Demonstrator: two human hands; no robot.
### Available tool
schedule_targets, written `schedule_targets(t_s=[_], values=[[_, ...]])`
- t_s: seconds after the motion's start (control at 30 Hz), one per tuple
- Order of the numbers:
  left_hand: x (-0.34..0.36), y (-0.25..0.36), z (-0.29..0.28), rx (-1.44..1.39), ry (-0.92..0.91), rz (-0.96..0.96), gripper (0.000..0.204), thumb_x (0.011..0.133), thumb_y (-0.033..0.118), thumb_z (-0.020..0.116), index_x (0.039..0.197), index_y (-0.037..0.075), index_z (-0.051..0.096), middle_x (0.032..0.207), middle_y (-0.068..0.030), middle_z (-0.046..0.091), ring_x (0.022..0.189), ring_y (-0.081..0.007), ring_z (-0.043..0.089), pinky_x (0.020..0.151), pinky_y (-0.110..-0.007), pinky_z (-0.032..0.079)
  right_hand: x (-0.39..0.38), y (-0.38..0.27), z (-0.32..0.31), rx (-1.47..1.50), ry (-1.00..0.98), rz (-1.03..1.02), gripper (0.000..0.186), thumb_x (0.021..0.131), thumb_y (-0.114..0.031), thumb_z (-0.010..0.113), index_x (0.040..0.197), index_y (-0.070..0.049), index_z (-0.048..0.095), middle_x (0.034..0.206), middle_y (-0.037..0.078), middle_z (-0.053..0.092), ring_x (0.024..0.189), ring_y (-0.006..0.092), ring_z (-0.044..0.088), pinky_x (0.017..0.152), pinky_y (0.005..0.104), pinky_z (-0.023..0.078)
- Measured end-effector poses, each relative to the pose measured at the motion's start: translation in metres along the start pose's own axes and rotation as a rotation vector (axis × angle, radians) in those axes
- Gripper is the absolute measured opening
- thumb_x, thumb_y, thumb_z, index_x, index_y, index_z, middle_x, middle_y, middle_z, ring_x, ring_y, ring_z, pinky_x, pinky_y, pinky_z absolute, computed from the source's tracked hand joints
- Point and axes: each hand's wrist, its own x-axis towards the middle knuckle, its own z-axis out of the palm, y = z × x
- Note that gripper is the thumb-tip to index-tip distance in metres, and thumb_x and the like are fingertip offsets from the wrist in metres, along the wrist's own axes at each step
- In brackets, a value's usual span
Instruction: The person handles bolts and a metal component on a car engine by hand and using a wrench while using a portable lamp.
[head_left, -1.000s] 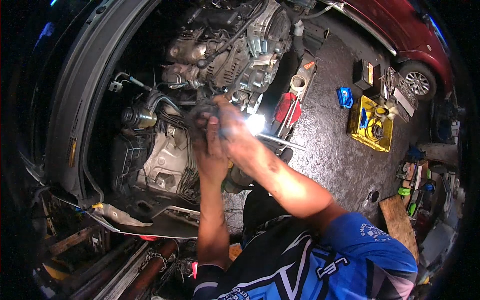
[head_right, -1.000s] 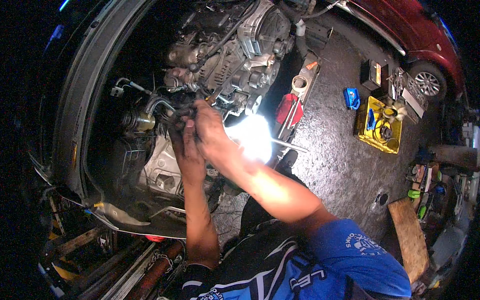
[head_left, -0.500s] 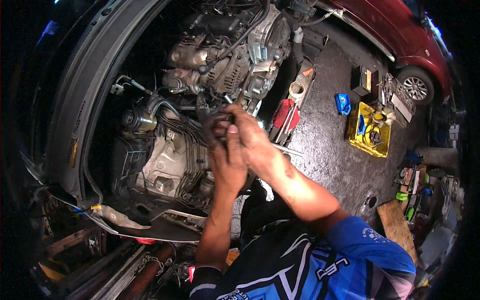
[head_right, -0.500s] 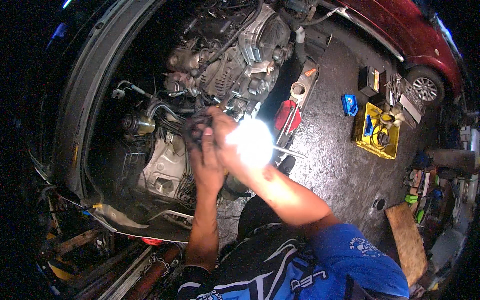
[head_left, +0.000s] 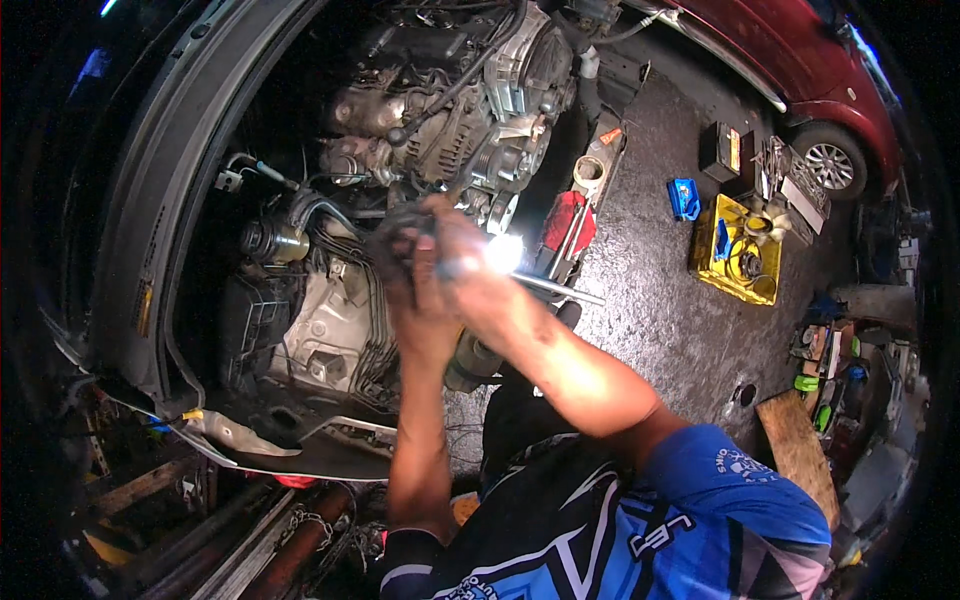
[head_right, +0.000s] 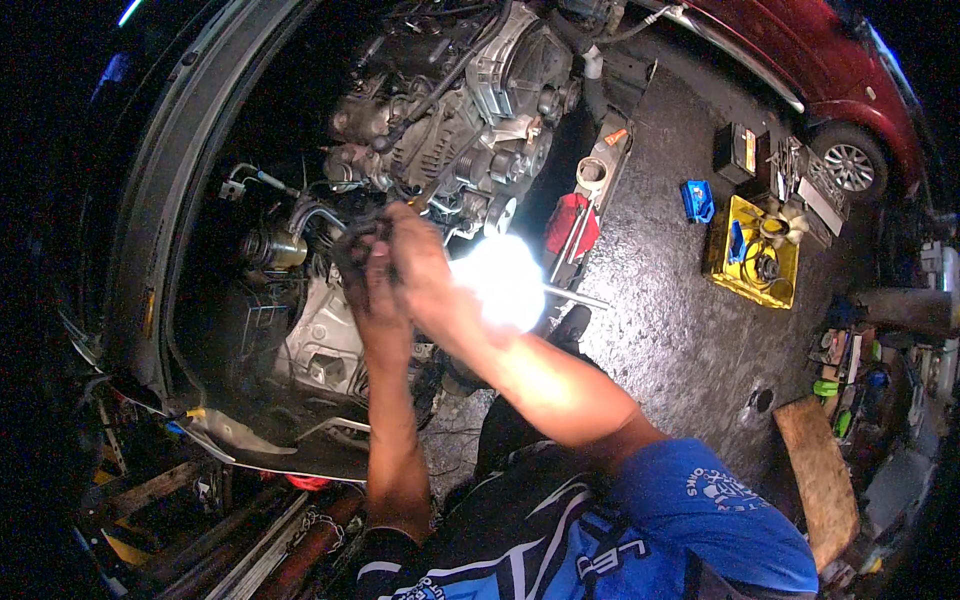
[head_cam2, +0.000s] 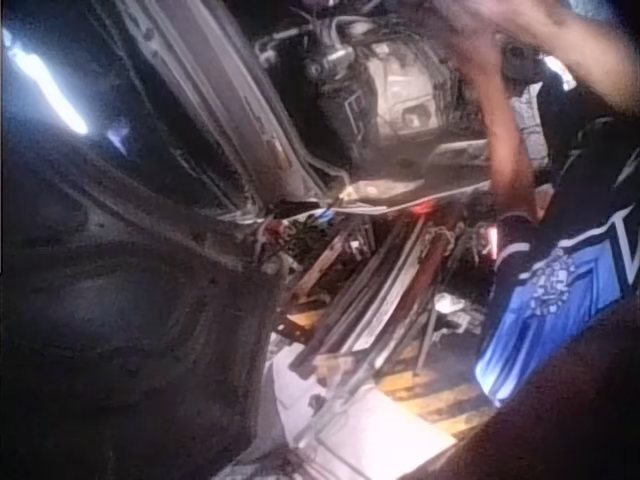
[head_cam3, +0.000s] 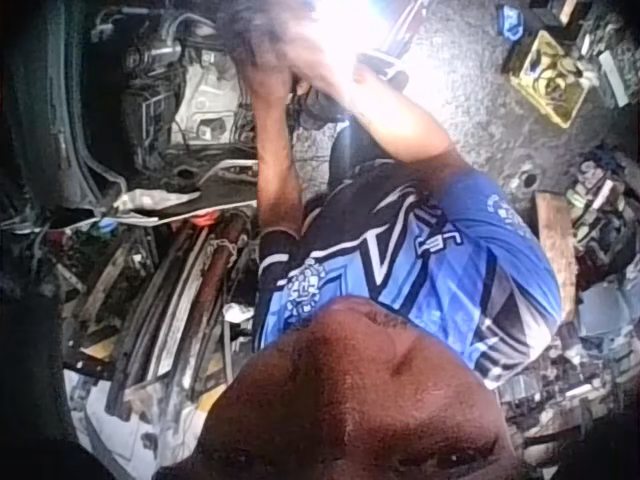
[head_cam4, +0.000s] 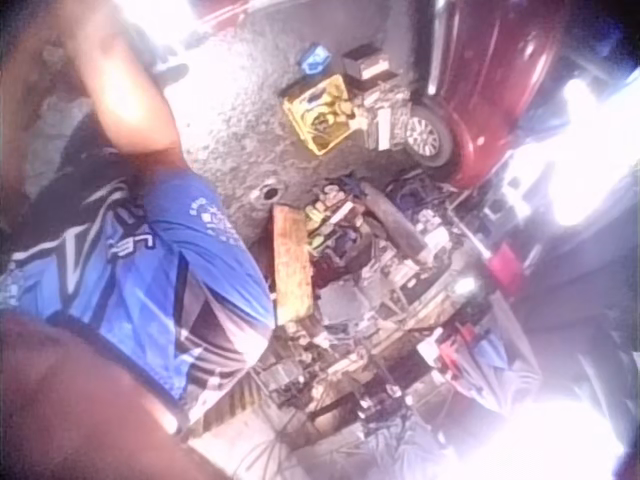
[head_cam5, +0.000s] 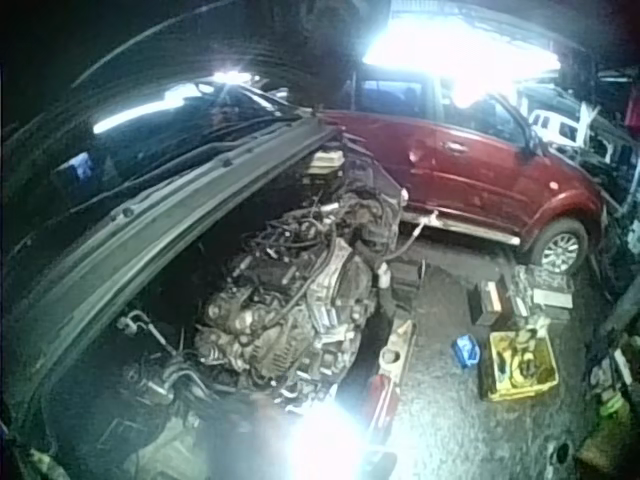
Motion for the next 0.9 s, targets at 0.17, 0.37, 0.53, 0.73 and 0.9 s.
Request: schedule_targets(t_s=[0.17, 0.37, 0.53, 0.73, 0.9], values=[[-0.005, 0.015, 0.015, -0.118, 0.047, -0.072, 0.042, 0.1, 0.034, 0.049, 0.124, -0.001, 0.05, 0.117, -0.0176, 0.056, 0.106, -0.0285, 0.054, 0.096, -0.04, 0.041, -0.008, 0.01, 0.008, -0.133, 0.208, -0.144, 0.032, 0.1, -0.025, 0.047, 0.11, 0.002, 0.06, 0.101, 0.011, 0.066, 0.084, 0.0226, 0.065, 0.08, 0.0367, 0.053], [-0.001, 0.027, 0.01, -0.021, 0.022, -0.172, 0.045, 0.101, 0.035, 0.049, 0.126, -0.001, 0.05, 0.119, -0.0189, 0.056, 0.111, -0.0298, 0.052, 0.1, -0.041, 0.038, -0.001, 0.011, -0.008, 0.011, -0.041, 0.054, 0.032, 0.1, -0.024, 0.05, 0.119, 0.001, 0.054, 0.104, 0.012, 0.065, 0.089, 0.0213, 0.065, 0.08, 0.0334, 0.053], [0.009, 0.003, -0.005, -0.062, -0.042, 0.014, 0.041, 0.1, 0.034, 0.05, 0.123, 0.0, 0.052, 0.118, -0.0162, 0.056, 0.11, -0.0282, 0.052, 0.1, -0.039, 0.038, 0.001, 0.004, -0.014, -0.356, -0.004, -0.327, 0.036, 0.101, -0.02, 0.046, 0.128, 0.004, 0.048, 0.107, 0.015, 0.063, 0.096, 0.0234, 0.065, 0.083, 0.0329, 0.054], [-0.007, 0.024, 0.028, -0.034, 0.045, 0.001, 0.052, 0.1, 0.042, 0.05, 0.128, -0.002, 0.048, 0.122, -0.0184, 0.055, 0.113, -0.0291, 0.052, 0.102, -0.039, 0.037, 0.001, 0.001, -0.036, -0.127, -0.209, 0.022, 0.037, 0.1, -0.018, 0.045, 0.129, 0.005, 0.046, 0.107, 0.014, 0.062, 0.096, 0.0225, 0.065, 0.084, 0.0334, 0.054], [0.012, 0.002, -0.005, -0.161, 0.007, -0.083, 0.042, 0.1, 0.032, 0.05, 0.128, 0.0, 0.046, 0.113, -0.0173, 0.056, 0.105, -0.0304, 0.054, 0.095, -0.041, 0.041, 0.005, -0.001, -0.015, -0.286, -0.055, -0.323, 0.039, 0.099, -0.022, 0.047, 0.125, 0.007, 0.05, 0.103, 0.02, 0.064, 0.096, 0.0323, 0.066, 0.085, 0.0385, 0.053]])
